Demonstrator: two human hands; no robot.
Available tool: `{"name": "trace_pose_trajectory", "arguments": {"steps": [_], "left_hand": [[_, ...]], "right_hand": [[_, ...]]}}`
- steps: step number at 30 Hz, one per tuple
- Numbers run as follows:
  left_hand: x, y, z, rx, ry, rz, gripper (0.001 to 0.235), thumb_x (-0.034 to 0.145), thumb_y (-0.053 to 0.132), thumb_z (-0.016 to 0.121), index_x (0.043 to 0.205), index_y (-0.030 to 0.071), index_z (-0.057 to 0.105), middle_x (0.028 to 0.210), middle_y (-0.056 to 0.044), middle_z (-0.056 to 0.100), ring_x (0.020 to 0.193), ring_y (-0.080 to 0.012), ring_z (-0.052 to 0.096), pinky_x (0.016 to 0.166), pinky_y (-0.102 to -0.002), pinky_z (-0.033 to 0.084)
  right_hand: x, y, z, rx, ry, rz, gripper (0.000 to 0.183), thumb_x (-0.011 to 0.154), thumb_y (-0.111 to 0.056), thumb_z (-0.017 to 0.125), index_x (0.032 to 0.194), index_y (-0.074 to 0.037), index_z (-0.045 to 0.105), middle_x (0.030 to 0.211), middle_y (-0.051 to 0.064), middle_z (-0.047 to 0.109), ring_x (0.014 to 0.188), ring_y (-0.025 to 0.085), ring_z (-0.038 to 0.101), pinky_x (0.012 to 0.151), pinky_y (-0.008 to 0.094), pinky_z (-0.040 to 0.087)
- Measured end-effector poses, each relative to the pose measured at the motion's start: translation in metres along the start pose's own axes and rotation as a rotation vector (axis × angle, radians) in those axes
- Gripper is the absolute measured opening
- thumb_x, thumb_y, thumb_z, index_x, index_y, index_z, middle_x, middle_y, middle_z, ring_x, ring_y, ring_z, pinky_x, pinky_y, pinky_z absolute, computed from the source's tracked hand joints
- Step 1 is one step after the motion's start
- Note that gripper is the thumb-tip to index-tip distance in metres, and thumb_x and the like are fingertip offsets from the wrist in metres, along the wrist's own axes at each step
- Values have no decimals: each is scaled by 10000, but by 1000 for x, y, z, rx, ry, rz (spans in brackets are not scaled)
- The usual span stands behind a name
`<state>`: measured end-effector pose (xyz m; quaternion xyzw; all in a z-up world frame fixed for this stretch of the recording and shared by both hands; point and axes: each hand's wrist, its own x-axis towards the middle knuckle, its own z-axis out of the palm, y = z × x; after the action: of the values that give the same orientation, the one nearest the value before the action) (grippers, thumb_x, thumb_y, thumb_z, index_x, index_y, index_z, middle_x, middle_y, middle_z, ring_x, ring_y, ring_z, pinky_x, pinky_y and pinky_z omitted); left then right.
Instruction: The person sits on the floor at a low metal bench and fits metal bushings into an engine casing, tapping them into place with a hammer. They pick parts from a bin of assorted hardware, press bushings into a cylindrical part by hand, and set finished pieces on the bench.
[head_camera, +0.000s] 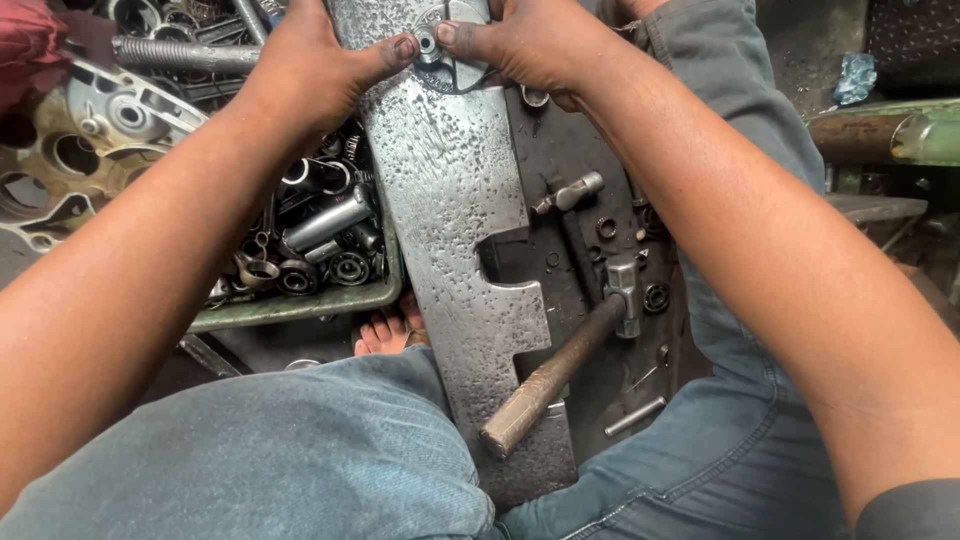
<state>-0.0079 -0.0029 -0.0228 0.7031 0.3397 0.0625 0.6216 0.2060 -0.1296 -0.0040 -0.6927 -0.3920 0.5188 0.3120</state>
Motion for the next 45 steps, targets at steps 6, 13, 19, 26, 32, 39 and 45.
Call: {"name": "trace_pose_trajectory", "arguments": {"steps": [6, 13, 19, 26, 32, 39, 45], "left_hand": [[2, -11, 0, 43, 11, 19, 780, 987, 284, 821, 1463, -47, 299, 1319, -229, 655, 1189, -271, 705, 973, -354, 570], [-18, 27, 3, 365, 361, 389, 1005, 762, 294, 934, 1503, 93, 285, 1357, -298, 552, 1203, -417, 582, 1031, -468, 466], [-26, 35, 6, 518, 302, 510, 224, 907, 220, 829, 1127, 245, 800, 1139, 4, 774, 1136, -218, 675, 1026, -404, 391], [-32, 37, 7, 483, 301, 524, 251, 887, 287, 814, 1126, 211, 812, 1105, -16, 763, 1095, -224, 661, 948, -398, 406], [-30, 35, 8, 485, 320, 471, 221, 883, 280, 813, 1097, 224, 820, 1097, 5, 773, 1094, -206, 668, 935, -392, 413], [-32, 46, 4, 512, 284, 499, 223, 891, 310, 818, 1092, 212, 820, 1073, -1, 774, 1046, -208, 682, 942, -397, 404], [-31, 53, 2, 501, 258, 515, 234, 875, 268, 825, 1089, 173, 821, 1061, -38, 778, 970, -222, 719, 906, -385, 465]], "right_hand": [[-1, 3, 2, 14, 4, -59, 324, 989, -315, 741, 1158, -43, 690, 988, 20, 748, 797, 78, 669, 659, 244, 548], [-14, -14, 6, -192, 158, -328, 368, 942, -199, 792, 1214, -60, 587, 1138, 93, 649, 958, 123, 629, 730, 260, 545], [-32, -16, 36, 191, 287, -149, 279, 961, -158, 730, 1214, -85, 636, 1130, 10, 640, 886, 59, 639, 753, 200, 526], [-28, -9, 39, 546, 225, -155, 239, 973, -66, 695, 1210, -81, 663, 1048, -7, 649, 952, 40, 607, 841, 200, 530], [-23, -8, 43, 576, 231, -142, 173, 970, -49, 684, 1141, -74, 680, 1008, -3, 663, 935, 47, 609, 832, 193, 520], [-21, -14, 46, 516, 302, -105, 104, 949, -40, 665, 1036, -97, 651, 893, -17, 602, 777, 13, 522, 653, 167, 434], [-18, -10, 45, 491, 321, -114, 98, 943, -41, 657, 1022, -97, 645, 881, -17, 591, 717, 7, 487, 598, 172, 402]]}}
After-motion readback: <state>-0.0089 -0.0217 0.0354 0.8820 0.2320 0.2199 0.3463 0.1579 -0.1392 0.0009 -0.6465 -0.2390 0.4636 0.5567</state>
